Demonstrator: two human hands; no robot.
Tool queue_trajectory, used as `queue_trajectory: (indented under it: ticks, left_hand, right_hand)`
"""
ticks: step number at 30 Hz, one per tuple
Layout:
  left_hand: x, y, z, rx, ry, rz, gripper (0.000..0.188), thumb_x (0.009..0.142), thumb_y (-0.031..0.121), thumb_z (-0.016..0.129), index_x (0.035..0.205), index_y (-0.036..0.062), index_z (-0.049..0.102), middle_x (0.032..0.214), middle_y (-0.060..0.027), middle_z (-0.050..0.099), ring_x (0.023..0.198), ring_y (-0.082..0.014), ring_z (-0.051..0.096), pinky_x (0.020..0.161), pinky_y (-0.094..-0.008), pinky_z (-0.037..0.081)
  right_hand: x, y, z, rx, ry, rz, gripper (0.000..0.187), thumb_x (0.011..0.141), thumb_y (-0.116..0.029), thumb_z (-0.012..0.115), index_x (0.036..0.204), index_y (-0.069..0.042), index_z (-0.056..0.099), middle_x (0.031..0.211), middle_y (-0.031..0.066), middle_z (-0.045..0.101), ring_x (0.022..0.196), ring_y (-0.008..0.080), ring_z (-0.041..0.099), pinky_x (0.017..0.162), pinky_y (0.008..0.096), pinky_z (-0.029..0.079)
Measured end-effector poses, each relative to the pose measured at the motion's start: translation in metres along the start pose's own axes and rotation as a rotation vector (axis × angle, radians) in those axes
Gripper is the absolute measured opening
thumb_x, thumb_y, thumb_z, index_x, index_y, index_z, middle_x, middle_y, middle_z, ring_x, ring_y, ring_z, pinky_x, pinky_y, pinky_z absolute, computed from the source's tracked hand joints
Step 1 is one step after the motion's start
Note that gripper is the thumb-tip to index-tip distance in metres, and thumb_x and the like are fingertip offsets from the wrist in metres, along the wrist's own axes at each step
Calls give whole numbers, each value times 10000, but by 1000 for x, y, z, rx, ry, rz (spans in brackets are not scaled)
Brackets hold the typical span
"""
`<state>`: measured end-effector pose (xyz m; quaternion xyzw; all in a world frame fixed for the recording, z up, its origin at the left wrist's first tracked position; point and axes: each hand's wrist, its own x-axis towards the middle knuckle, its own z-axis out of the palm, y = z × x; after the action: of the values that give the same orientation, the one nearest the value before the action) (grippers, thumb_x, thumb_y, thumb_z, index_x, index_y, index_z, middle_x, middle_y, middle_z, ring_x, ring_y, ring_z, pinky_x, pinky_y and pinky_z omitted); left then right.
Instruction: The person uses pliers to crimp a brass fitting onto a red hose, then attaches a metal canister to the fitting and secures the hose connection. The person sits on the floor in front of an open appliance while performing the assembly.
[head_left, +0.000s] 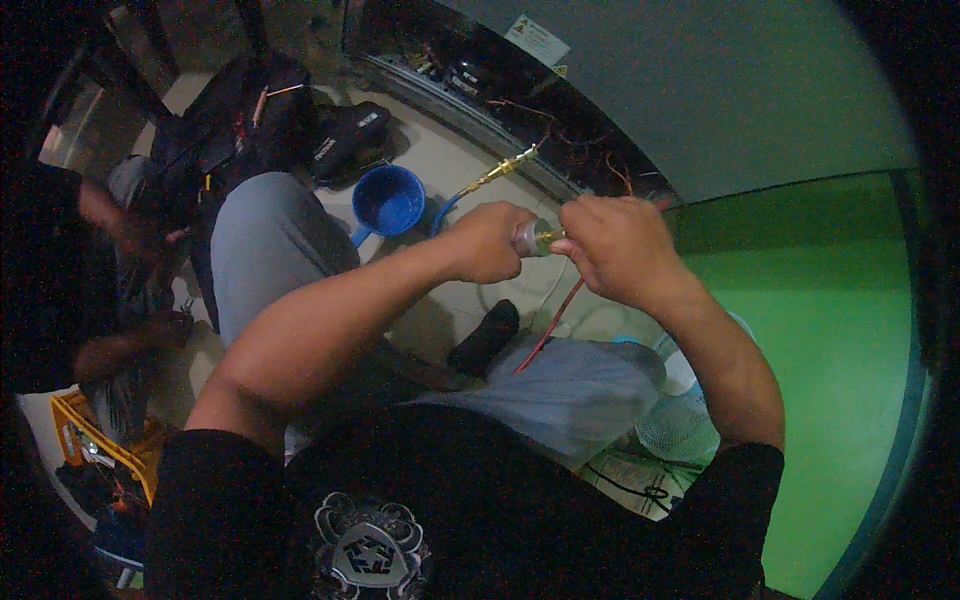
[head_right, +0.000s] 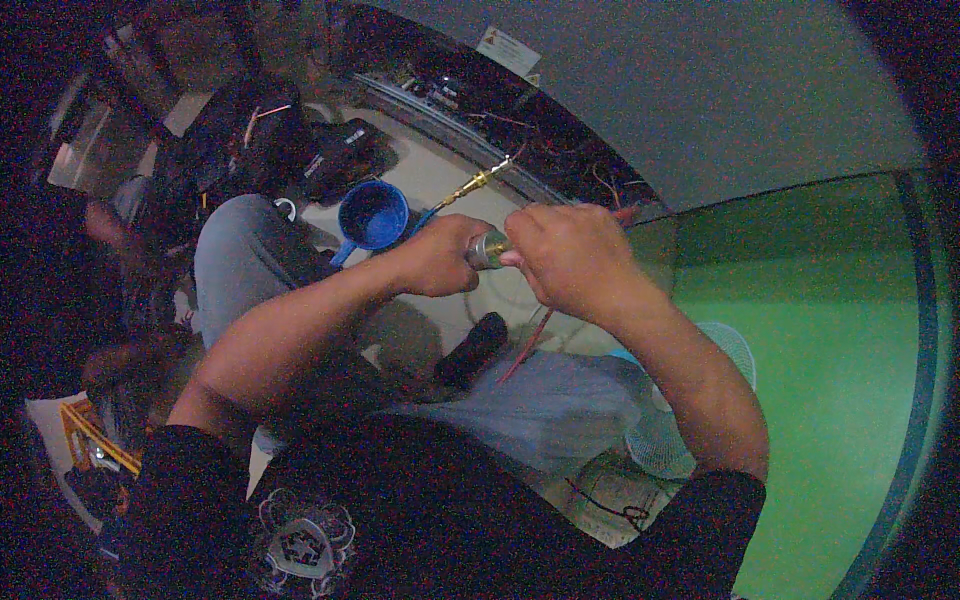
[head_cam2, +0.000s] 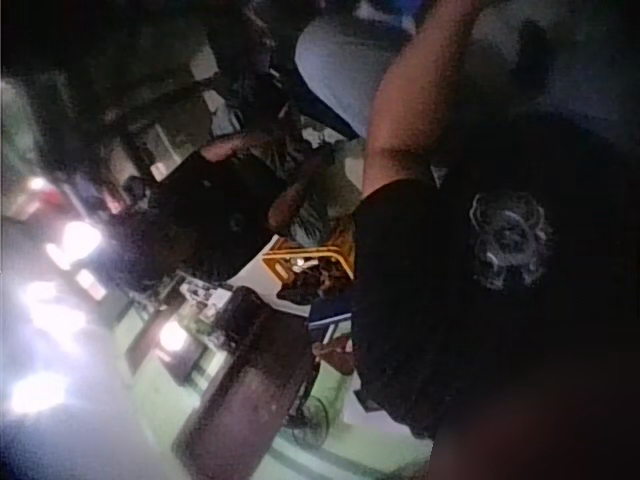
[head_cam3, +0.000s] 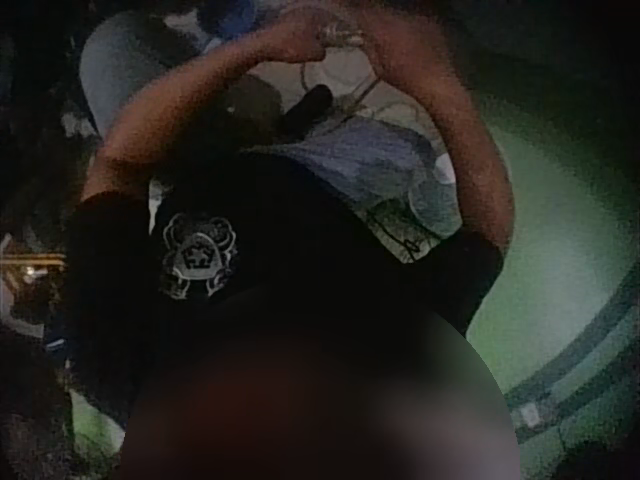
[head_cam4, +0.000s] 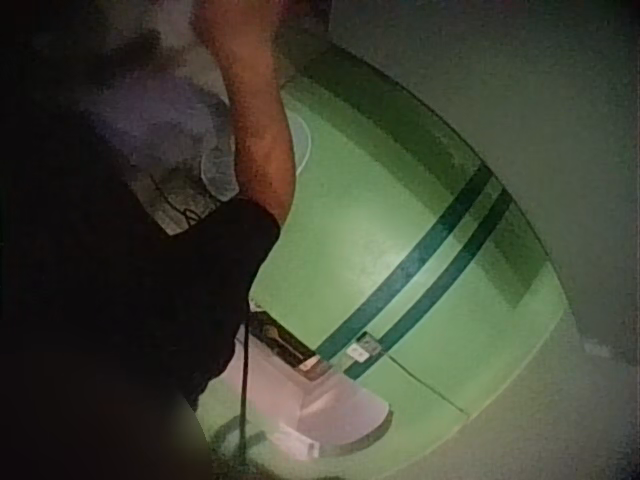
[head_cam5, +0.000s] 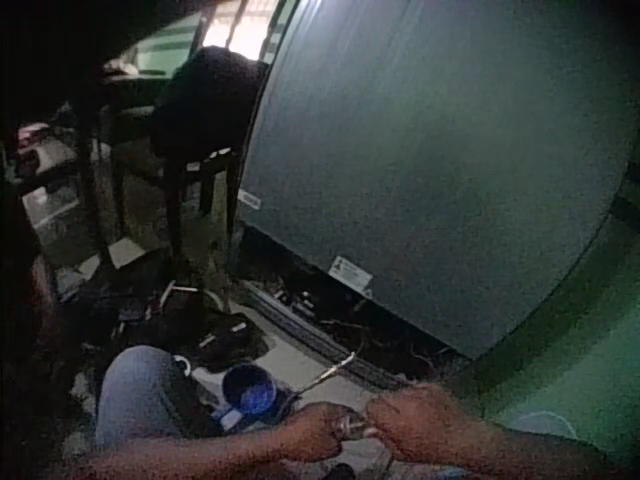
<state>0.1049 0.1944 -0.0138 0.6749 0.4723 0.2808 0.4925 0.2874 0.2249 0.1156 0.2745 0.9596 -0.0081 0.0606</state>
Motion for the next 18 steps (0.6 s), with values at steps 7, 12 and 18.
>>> queue_trajectory:
  ticks: [7,12,18]
  left_hand:
    - [-4,4,-2,12,-25,16,196,669,25,642,864,11,648,823,-203,687,827,-401,678,732,-466,517]
    - [0,1,2,-9,-22,30,207,661,21,636,867,10,653,825,-207,691,839,-402,682,742,-472,518]
    - [2,2,3,1,-15,43,207,662,23,626,866,10,654,828,-218,692,847,-416,680,751,-474,518]
  right_hand:
    - [-2,7,-5,-100,-42,-103,158,879,-233,679,963,-107,634,929,83,657,895,316,667,734,470,492]
    - [-7,5,-6,1,-7,-48,196,818,-157,683,1013,-150,665,920,58,647,916,288,654,769,458,467]
    - [-9,4,-7,-49,119,-91,172,758,-117,729,890,-124,618,837,58,594,805,309,593,695,429,424]
